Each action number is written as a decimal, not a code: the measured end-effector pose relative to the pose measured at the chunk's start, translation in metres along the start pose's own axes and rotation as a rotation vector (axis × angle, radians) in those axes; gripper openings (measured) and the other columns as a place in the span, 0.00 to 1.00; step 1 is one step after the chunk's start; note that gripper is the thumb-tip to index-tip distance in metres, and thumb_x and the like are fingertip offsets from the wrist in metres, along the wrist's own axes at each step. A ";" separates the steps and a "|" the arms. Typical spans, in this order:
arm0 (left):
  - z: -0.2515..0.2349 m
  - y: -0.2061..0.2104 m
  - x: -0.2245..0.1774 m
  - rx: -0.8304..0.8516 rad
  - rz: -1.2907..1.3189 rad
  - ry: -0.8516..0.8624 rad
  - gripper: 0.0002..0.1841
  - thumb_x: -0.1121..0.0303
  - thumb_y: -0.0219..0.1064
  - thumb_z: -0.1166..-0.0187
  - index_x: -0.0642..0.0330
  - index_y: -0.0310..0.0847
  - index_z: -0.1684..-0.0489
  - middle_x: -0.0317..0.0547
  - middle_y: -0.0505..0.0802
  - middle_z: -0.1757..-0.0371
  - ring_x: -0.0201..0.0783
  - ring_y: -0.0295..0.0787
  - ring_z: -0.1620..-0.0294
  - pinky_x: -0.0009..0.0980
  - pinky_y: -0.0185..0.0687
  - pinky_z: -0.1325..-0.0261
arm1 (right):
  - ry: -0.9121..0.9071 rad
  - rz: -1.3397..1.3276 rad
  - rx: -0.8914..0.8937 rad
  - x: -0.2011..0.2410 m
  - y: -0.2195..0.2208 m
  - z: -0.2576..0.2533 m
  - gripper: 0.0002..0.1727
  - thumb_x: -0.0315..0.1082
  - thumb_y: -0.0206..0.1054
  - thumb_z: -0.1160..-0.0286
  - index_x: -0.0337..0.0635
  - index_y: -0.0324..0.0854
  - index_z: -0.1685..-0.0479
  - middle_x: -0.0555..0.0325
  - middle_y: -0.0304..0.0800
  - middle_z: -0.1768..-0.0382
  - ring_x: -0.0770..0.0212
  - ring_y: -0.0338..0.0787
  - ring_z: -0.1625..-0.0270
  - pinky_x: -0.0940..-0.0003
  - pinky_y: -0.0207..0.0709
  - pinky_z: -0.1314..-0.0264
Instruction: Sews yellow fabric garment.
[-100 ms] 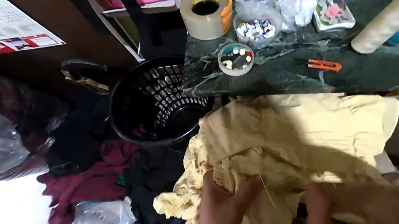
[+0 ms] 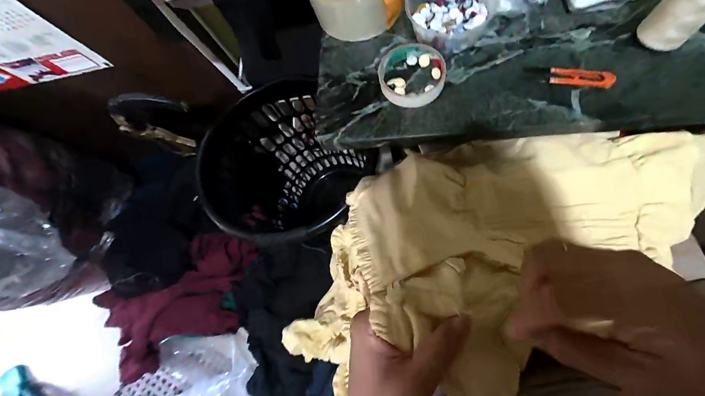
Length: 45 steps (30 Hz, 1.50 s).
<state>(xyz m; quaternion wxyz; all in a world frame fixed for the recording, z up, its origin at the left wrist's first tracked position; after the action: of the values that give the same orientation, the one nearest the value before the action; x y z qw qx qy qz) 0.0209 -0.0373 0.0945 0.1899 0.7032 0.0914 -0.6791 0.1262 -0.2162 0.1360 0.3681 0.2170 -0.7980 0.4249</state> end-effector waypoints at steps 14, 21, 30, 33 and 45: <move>0.006 0.004 0.002 -0.009 0.031 0.084 0.14 0.74 0.80 0.38 0.47 0.90 0.56 0.28 0.98 0.58 0.25 0.96 0.57 0.27 0.94 0.50 | 0.058 0.246 -0.156 -0.002 0.016 0.000 0.11 0.38 0.62 0.17 0.52 0.92 0.54 0.62 0.78 0.70 0.69 0.78 0.62 0.75 0.69 0.51; 0.005 0.001 0.004 -0.008 0.046 0.083 0.14 0.75 0.80 0.38 0.48 0.90 0.56 0.30 0.98 0.58 0.26 0.96 0.56 0.27 0.93 0.49 | 0.034 0.263 -0.117 -0.001 0.014 -0.005 0.13 0.38 0.61 0.17 0.52 0.93 0.53 0.63 0.75 0.72 0.69 0.75 0.64 0.75 0.65 0.55; 0.004 0.003 0.002 -0.045 -0.002 0.104 0.14 0.76 0.80 0.41 0.48 0.90 0.59 0.28 0.98 0.60 0.24 0.95 0.59 0.26 0.94 0.52 | 0.030 0.295 -0.106 0.000 0.015 -0.007 0.12 0.35 0.60 0.18 0.50 0.92 0.54 0.62 0.76 0.72 0.66 0.77 0.63 0.74 0.70 0.54; 0.004 0.004 0.003 -0.045 -0.002 0.101 0.13 0.74 0.81 0.40 0.47 0.90 0.59 0.27 0.98 0.60 0.23 0.95 0.59 0.26 0.94 0.52 | 0.032 0.295 -0.127 0.001 0.016 -0.008 0.12 0.35 0.60 0.17 0.49 0.91 0.55 0.61 0.77 0.71 0.66 0.78 0.63 0.75 0.71 0.55; 0.004 0.010 0.004 -0.069 0.003 0.123 0.12 0.74 0.80 0.38 0.47 0.90 0.60 0.26 0.98 0.61 0.23 0.95 0.59 0.25 0.94 0.52 | 0.049 0.382 -0.228 0.005 0.030 -0.009 0.11 0.34 0.58 0.16 0.45 0.86 0.61 0.59 0.81 0.69 0.64 0.81 0.60 0.75 0.73 0.55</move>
<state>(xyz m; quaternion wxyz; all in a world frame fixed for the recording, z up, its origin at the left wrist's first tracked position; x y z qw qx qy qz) 0.0218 -0.0486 0.0917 0.2091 0.7366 0.1253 -0.6309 0.1072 -0.1930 0.1273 0.3225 0.0085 -0.8583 0.3991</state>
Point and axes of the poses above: each hand's wrist, its own z-axis away from the middle knuckle, its own y-axis out of the palm, x = y × z, the point moved 3 cm from there along -z, towards the middle knuckle
